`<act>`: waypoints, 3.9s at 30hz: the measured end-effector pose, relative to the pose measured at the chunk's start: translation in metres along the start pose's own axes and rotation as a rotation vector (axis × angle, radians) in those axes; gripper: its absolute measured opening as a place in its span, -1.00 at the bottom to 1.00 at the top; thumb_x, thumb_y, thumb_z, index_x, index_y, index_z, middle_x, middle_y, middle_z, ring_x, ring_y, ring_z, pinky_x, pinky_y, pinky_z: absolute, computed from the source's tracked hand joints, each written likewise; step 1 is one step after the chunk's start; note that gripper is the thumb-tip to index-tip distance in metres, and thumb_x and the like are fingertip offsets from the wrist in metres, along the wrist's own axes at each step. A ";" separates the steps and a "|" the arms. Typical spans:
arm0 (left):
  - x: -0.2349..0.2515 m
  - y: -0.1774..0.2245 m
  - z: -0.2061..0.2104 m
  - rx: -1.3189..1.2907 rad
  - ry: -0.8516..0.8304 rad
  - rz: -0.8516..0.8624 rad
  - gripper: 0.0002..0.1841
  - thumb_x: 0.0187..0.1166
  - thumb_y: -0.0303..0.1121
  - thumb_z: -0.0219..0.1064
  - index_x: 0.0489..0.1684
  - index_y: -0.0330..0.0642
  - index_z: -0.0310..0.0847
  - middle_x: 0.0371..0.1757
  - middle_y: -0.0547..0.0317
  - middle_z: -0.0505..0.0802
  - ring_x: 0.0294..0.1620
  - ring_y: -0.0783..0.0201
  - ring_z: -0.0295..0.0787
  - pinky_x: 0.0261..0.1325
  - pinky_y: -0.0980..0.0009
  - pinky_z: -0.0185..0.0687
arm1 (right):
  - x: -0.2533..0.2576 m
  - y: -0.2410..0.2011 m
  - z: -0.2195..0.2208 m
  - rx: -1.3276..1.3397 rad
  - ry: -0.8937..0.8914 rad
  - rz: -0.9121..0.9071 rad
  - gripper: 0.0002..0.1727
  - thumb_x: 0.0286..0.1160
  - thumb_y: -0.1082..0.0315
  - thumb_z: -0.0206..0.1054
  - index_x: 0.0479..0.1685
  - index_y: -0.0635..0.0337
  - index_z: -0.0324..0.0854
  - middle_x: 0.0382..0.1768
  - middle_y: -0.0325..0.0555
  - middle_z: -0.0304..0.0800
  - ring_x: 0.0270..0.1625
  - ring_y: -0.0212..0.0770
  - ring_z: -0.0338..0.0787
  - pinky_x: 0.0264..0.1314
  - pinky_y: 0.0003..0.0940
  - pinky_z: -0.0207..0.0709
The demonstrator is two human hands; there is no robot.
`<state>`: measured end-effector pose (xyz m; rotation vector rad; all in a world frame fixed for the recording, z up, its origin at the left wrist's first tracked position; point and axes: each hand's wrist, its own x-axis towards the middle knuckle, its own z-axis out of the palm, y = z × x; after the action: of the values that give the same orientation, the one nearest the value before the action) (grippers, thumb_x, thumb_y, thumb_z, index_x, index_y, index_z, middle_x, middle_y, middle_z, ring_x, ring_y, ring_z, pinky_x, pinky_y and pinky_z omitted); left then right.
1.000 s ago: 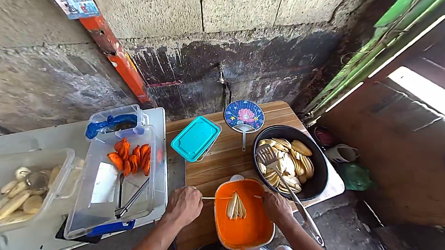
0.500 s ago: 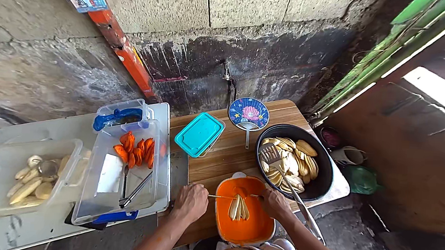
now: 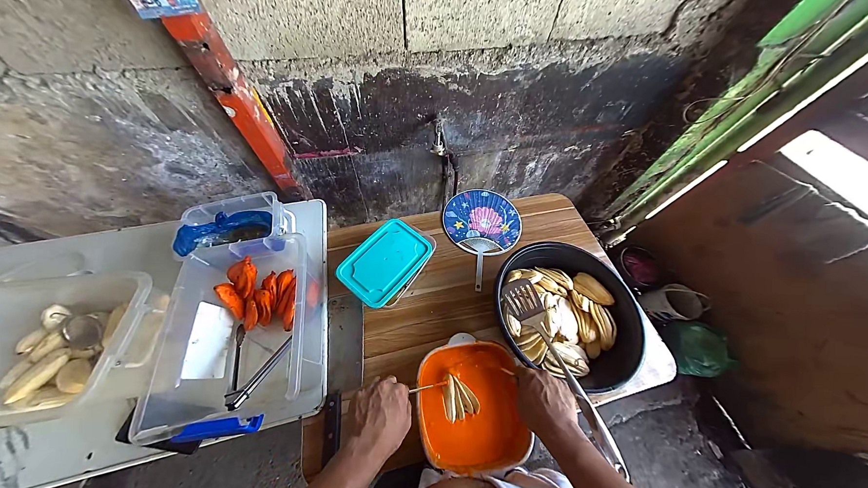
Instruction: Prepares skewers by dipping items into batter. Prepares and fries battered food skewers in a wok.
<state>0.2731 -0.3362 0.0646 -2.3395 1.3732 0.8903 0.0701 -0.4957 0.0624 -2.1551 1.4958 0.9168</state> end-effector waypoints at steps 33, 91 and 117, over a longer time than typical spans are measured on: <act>-0.010 0.019 -0.035 0.036 -0.023 -0.143 -0.63 0.74 -0.22 0.02 0.02 -0.20 0.76 0.16 -0.05 0.87 0.25 -0.04 0.82 0.16 -0.02 0.71 | -0.015 0.013 0.014 0.153 -0.036 -0.035 -0.56 0.83 0.10 -0.07 0.27 0.04 0.69 0.22 0.12 0.83 0.36 0.14 0.79 0.31 0.21 0.63; 0.013 -0.018 0.049 -0.646 0.082 0.152 -0.65 0.76 -0.08 0.20 -0.07 -0.08 0.89 -0.31 0.16 0.89 -0.33 0.24 0.80 -0.08 0.12 0.70 | -0.074 0.094 0.139 0.545 0.219 -0.011 -0.49 0.79 -0.10 0.11 0.08 0.13 0.78 -0.09 0.15 0.92 0.05 0.22 0.91 0.12 0.28 0.68; 0.004 -0.032 -0.023 -0.495 0.056 0.547 -0.70 0.74 -0.17 0.24 0.00 -0.10 0.90 -0.37 0.19 0.88 -0.41 0.33 0.75 -0.15 0.21 0.68 | -0.126 -0.033 0.164 0.777 0.989 0.099 -0.69 0.77 0.21 0.14 0.08 0.16 0.76 -0.23 -0.01 0.90 -0.20 0.03 0.94 -0.16 0.06 0.80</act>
<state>0.3108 -0.3350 0.0775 -2.3548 2.0672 1.4684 0.0214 -0.2946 0.0280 -1.9286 1.8941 -0.7829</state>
